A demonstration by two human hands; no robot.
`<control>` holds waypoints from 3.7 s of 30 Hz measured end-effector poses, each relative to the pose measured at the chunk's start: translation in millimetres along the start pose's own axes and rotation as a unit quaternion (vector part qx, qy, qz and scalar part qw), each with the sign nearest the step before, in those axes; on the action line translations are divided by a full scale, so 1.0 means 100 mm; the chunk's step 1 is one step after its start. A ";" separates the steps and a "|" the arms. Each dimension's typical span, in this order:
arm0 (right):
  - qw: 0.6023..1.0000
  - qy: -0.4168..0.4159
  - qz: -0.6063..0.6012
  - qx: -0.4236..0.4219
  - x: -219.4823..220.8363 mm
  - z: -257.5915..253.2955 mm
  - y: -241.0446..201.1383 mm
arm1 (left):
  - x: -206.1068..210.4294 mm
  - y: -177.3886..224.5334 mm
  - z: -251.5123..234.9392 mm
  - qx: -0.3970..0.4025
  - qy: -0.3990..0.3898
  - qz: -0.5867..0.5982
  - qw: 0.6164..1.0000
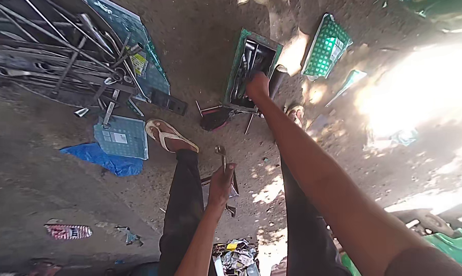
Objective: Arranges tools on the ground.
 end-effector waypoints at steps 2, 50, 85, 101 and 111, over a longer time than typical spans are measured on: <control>0.998 0.028 0.023 0.055 -0.05 -0.09 -0.09 | 0.01 0.01 0.00 0.000 -0.018 0.001 1.000; 0.875 -0.141 0.182 -0.426 0.26 3.40 -0.94 | -0.53 0.89 0.11 0.153 -0.038 0.451 0.878; 0.853 0.062 0.357 -0.377 1.61 0.97 -4.89 | -2.27 1.42 0.20 -0.011 0.051 0.463 0.885; 0.846 0.088 0.367 -0.376 1.97 0.96 -5.24 | -2.36 1.59 0.18 0.012 0.032 0.460 0.887; 0.953 0.031 0.073 -0.292 1.75 1.03 -4.49 | -2.24 1.61 0.20 -0.014 0.026 0.439 0.898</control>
Point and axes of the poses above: each hand's wrist, its own z-axis away from the middle knuckle, its own x-axis out of the palm, y = z × x, the point moved 9 cm from there along -z, towards the middle knuckle, and after that the axes turned 15 degrees about z, right-handed, at the moved point
